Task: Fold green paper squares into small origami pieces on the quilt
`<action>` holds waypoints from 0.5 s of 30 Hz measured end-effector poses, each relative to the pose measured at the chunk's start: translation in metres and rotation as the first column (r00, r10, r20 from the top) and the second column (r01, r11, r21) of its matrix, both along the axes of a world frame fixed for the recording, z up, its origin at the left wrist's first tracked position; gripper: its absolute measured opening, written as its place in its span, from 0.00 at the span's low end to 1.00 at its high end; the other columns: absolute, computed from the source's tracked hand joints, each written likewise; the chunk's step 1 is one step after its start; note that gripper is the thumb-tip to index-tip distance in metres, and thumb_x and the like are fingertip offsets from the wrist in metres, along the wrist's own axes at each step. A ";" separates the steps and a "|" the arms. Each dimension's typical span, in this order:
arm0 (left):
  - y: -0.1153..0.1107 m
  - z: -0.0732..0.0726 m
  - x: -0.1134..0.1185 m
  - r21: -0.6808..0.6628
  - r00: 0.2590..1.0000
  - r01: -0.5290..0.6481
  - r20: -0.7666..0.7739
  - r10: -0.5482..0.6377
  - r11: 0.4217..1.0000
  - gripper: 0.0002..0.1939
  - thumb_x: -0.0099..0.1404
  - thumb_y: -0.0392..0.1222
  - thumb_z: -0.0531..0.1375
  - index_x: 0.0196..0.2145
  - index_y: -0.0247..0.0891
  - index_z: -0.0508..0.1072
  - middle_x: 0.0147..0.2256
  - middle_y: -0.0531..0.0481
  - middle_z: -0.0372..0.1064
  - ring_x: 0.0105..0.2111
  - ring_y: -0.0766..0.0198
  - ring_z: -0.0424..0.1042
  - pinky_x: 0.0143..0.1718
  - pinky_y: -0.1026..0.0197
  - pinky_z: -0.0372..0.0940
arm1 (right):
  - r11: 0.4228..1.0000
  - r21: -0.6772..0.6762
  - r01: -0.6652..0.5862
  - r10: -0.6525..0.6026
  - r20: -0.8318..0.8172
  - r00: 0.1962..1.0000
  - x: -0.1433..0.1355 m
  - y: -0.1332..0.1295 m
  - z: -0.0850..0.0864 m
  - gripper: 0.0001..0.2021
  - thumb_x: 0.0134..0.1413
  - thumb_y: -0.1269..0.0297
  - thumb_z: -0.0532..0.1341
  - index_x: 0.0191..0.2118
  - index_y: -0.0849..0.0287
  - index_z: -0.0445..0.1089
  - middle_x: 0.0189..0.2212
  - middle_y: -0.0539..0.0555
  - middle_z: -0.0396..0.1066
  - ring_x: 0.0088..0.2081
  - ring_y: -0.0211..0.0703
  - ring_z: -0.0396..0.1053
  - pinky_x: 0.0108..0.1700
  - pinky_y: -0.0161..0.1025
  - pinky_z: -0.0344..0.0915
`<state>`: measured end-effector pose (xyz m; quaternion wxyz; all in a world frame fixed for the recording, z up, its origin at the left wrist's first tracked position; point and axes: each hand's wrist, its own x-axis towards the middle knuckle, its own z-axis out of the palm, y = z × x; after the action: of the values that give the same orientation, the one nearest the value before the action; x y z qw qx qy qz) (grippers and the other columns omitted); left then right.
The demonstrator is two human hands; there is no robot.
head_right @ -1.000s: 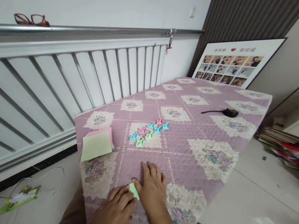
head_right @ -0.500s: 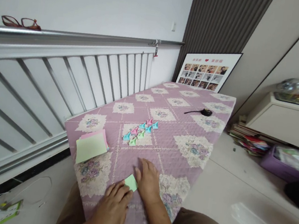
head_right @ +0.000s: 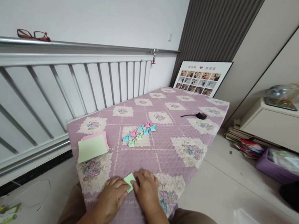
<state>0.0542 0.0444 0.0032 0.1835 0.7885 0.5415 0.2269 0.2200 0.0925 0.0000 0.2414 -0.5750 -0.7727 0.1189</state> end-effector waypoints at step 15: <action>0.046 0.013 -0.009 -0.203 0.996 -0.091 -0.015 0.090 0.975 0.10 0.55 0.32 0.58 0.37 0.40 0.71 0.39 0.50 0.65 0.41 0.60 0.64 0.43 0.62 0.59 | 0.994 -0.037 -0.105 0.105 0.009 0.994 0.002 0.003 0.003 0.10 0.52 0.63 0.59 0.42 0.46 0.69 0.45 0.51 0.68 0.48 0.48 0.62 0.48 0.47 0.52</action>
<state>0.0456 0.0902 0.0159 0.2511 0.7408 0.5977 0.1760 0.2218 0.0952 0.0030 0.2201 -0.5384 -0.8009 0.1424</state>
